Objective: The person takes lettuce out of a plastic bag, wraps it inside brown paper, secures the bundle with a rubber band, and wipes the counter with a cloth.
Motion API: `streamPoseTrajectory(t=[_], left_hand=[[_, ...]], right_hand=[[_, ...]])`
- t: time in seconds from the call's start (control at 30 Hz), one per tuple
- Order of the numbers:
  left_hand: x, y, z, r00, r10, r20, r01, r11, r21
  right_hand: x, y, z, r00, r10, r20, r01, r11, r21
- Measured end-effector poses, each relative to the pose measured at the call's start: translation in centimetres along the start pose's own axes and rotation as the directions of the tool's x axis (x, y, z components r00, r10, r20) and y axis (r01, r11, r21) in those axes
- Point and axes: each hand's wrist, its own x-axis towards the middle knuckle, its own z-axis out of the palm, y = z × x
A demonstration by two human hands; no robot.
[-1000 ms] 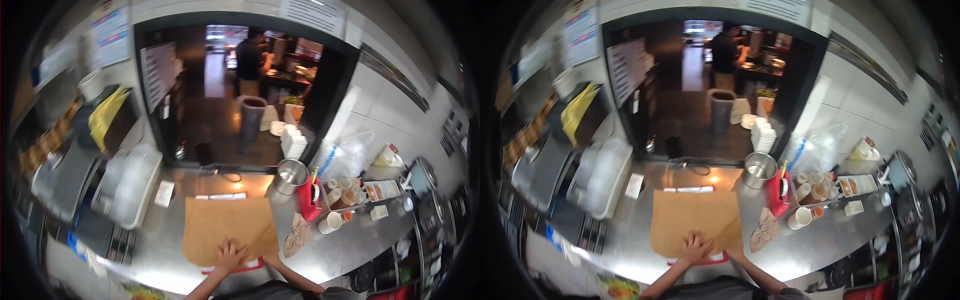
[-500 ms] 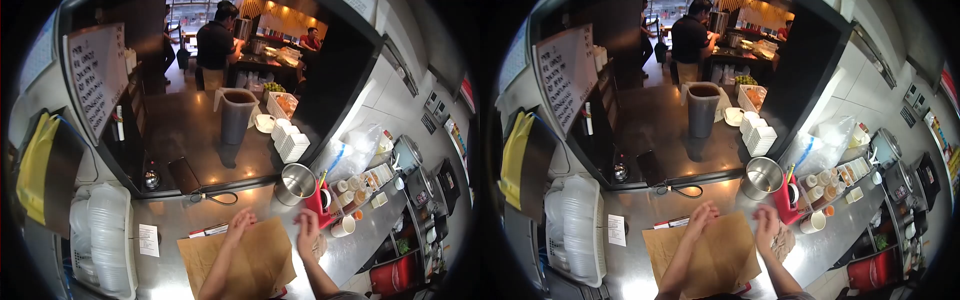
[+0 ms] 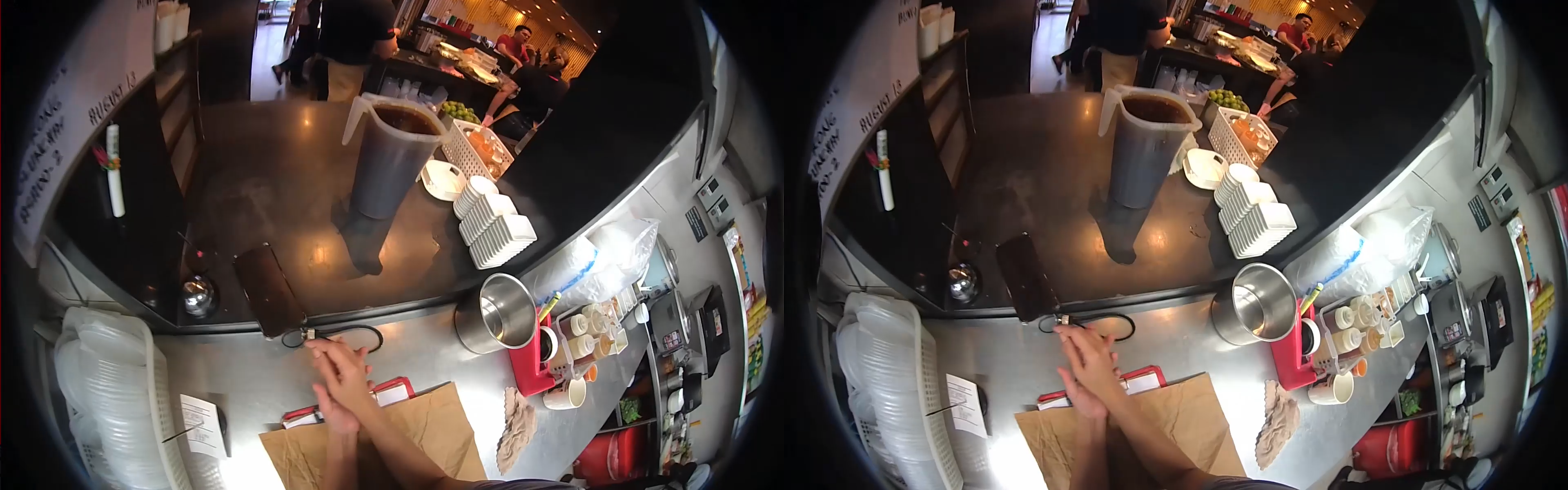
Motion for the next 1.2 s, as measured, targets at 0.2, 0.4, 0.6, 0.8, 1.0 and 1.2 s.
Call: streamPoseTrajectory(t=[0.2, 0.4, 0.6, 0.8, 1.0, 1.2], left_hand=[[-0.7, 2.0, -0.6, 0.989, 0.108, -0.099, -0.111, 0.994, -0.025], [-0.3, 2.7, 1.3, 0.949, 0.154, -0.276, -0.222, 0.946, -0.235], [-1.0, 2.7, -0.9, 0.882, 0.073, -0.465, -0.081, 0.997, 0.002], [-1.0, 2.7, -0.8, 0.927, 0.100, -0.362, -0.113, 0.993, -0.017], [-0.9, 3.3, -0.4, 0.948, 0.115, -0.298, -0.117, 0.993, 0.011], [-1.1, 3.6, -0.5, 0.822, 0.017, -0.570, -0.085, 0.992, -0.093]], right_hand=[[-3.6, -0.1, 1.7, 0.941, -0.015, 0.339, -0.310, 0.372, 0.875], [-2.0, 0.9, 1.5, 0.872, -0.100, 0.480, -0.450, -0.548, 0.705], [-2.1, 1.3, 1.3, 0.773, 0.332, 0.541, -0.244, -0.632, 0.736], [-2.2, 1.1, 1.2, 0.820, 0.292, 0.493, -0.215, -0.641, 0.737], [-2.0, 0.3, 1.6, 0.878, 0.129, 0.460, -0.241, -0.712, 0.660], [-2.5, 0.0, 2.0, 0.881, -0.066, 0.468, -0.370, -0.712, 0.597]])
